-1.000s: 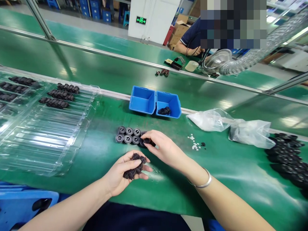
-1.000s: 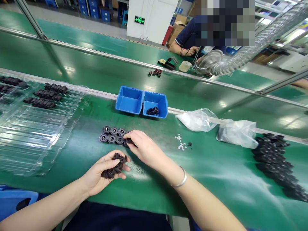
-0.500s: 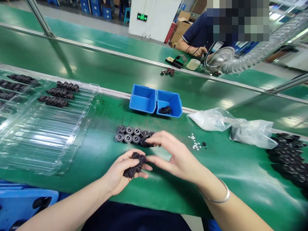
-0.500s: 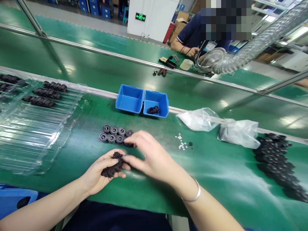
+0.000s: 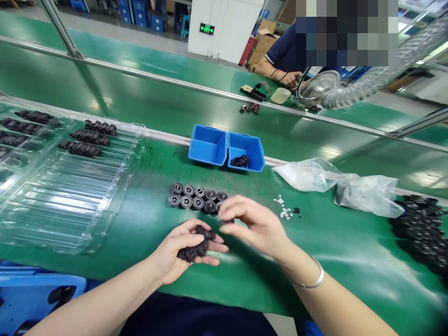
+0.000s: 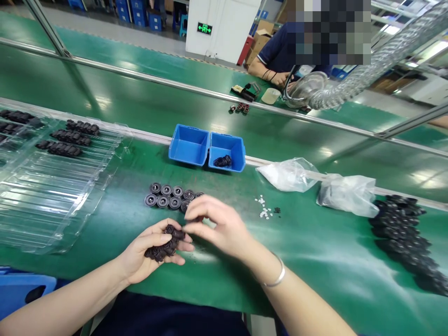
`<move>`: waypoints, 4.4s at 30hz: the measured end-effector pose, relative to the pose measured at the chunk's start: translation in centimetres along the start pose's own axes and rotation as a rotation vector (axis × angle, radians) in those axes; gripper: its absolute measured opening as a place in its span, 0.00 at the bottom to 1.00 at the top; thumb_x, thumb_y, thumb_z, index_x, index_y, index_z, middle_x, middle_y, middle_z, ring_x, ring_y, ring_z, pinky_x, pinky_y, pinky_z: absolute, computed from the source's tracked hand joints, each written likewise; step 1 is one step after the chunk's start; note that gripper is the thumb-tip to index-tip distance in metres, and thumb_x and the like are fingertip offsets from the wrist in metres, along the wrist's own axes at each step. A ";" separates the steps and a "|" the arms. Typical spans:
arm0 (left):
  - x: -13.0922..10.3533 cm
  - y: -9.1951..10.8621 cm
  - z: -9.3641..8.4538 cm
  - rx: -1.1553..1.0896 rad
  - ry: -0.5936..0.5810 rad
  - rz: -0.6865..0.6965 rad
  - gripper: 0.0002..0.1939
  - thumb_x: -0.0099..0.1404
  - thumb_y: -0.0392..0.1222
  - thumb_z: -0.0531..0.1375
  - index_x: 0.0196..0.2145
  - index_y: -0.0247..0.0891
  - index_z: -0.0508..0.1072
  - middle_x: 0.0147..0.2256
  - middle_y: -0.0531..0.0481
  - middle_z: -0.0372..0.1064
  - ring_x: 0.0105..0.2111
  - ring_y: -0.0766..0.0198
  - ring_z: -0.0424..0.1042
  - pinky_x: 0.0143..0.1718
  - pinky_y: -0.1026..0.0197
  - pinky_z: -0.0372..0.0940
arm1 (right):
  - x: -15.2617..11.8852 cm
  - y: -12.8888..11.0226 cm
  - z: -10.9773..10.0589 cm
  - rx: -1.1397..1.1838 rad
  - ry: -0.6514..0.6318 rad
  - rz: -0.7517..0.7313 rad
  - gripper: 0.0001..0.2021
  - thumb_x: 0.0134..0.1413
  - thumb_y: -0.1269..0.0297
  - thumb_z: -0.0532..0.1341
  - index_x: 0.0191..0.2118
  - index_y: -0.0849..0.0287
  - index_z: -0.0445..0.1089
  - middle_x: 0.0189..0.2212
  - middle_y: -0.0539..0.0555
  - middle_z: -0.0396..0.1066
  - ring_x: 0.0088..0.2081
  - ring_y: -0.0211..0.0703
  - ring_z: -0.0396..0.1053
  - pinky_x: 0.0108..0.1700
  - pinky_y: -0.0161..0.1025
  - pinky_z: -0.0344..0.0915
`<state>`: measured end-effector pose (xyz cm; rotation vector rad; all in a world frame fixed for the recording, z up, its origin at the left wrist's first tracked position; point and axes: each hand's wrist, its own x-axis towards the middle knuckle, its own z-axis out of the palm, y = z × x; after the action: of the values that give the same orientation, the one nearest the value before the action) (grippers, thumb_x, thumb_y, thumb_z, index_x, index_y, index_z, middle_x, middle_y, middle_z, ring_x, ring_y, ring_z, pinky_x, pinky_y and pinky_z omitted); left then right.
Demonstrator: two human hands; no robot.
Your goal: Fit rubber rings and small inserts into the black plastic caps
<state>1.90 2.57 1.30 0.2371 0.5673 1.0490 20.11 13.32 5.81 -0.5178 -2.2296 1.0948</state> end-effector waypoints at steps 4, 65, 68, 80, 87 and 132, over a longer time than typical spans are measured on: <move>0.0 0.0 -0.1 0.016 -0.008 0.000 0.08 0.63 0.34 0.59 0.42 0.34 0.70 0.43 0.37 0.73 0.45 0.50 0.75 0.41 0.53 0.71 | 2.6 1.7 -0.3 -0.149 0.046 0.125 0.03 0.60 0.67 0.61 0.40 0.57 0.68 0.37 0.53 0.70 0.35 0.40 0.69 0.37 0.38 0.69; 0.0 -0.3 -0.1 0.102 -0.005 -0.002 0.15 0.58 0.33 0.63 0.45 0.32 0.73 0.42 0.37 0.74 0.40 0.56 0.75 0.35 0.62 0.67 | 4.1 2.2 1.9 -0.316 -0.244 0.006 0.13 0.59 0.77 0.57 0.48 0.58 0.65 0.42 0.55 0.68 0.46 0.44 0.66 0.51 0.45 0.66; 0.0 -0.1 -0.1 0.056 0.001 -0.021 0.16 0.58 0.32 0.63 0.45 0.32 0.74 0.42 0.37 0.74 0.42 0.55 0.75 0.37 0.61 0.67 | 4.2 2.5 2.0 -0.346 -0.276 0.009 0.14 0.59 0.77 0.58 0.48 0.58 0.64 0.43 0.55 0.68 0.47 0.44 0.66 0.52 0.45 0.66; 0.1 -0.2 -0.1 0.024 0.014 -0.032 0.17 0.56 0.30 0.61 0.45 0.31 0.75 0.43 0.37 0.72 0.46 0.51 0.72 0.41 0.57 0.67 | 4.6 2.5 2.1 -0.434 -0.308 -0.021 0.12 0.60 0.75 0.57 0.49 0.59 0.65 0.42 0.57 0.69 0.46 0.47 0.67 0.51 0.49 0.68; -0.2 -0.2 -0.1 0.045 0.029 -0.023 0.17 0.57 0.32 0.61 0.46 0.31 0.74 0.39 0.38 0.74 0.43 0.54 0.73 0.42 0.56 0.67 | 4.7 1.1 0.8 -0.429 -0.249 -0.043 0.14 0.61 0.68 0.59 0.52 0.58 0.64 0.48 0.60 0.67 0.51 0.49 0.65 0.53 0.50 0.66; 0.0 -0.3 0.2 0.103 0.041 0.009 0.12 0.57 0.32 0.59 0.41 0.33 0.73 0.39 0.39 0.77 0.45 0.50 0.75 0.49 0.49 0.67 | 8.3 3.5 2.6 -0.376 -0.300 -0.024 0.10 0.61 0.74 0.57 0.47 0.58 0.66 0.41 0.56 0.70 0.44 0.46 0.68 0.48 0.46 0.67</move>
<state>2.23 2.47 1.35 0.3092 0.6580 1.0366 12.46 18.65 4.58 -0.5027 -2.7211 0.7805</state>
